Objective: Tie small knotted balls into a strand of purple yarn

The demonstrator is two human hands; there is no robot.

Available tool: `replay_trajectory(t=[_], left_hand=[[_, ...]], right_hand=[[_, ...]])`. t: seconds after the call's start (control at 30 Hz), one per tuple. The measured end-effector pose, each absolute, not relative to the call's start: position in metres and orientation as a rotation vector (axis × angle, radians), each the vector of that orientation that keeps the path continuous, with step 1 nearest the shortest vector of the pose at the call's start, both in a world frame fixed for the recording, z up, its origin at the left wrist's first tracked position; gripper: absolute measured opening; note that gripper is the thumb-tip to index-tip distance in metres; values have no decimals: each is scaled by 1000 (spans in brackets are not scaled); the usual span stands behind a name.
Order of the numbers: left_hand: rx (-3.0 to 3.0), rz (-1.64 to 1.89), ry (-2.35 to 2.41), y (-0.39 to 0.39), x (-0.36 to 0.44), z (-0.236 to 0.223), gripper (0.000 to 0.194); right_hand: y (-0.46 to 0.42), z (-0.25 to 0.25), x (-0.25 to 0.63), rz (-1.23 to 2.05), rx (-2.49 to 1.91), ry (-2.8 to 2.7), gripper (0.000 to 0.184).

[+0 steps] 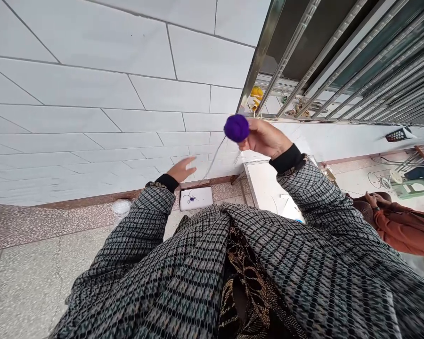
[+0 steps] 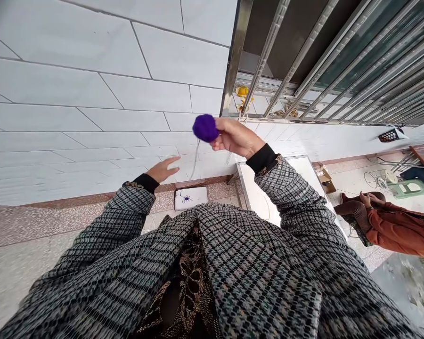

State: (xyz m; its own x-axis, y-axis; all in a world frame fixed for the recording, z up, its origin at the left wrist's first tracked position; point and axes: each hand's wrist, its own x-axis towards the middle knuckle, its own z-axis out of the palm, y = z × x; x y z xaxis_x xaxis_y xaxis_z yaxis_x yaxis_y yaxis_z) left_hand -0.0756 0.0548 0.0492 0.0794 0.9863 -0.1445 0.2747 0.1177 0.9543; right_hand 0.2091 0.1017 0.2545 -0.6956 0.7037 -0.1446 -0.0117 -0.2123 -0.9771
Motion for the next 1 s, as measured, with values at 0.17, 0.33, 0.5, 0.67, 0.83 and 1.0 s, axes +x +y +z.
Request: replay_trajectory(t=[0.17, 0.33, 0.5, 0.67, 0.83, 1.0], left_hand=[[1348, 1377, 851, 69, -38, 115, 78], [1464, 1483, 1083, 55, -12, 140, 37], [1984, 1308, 1188, 32, -7, 139, 27], [2347, 1083, 1305, 32, -25, 172, 27], [2098, 1007, 1295, 58, -56, 167, 25], [1950, 849, 1118, 50, -35, 151, 25]], right_hand=[[98, 234, 178, 2121, -856, -1578, 50], [100, 248, 179, 2005, -896, -1532, 53], [115, 249, 180, 1593, -979, -1587, 37], [106, 211, 177, 1269, -1189, -2029, 38], [78, 205, 187, 1822, -726, -2050, 49], [92, 232, 192, 1476, -712, -1623, 62]])
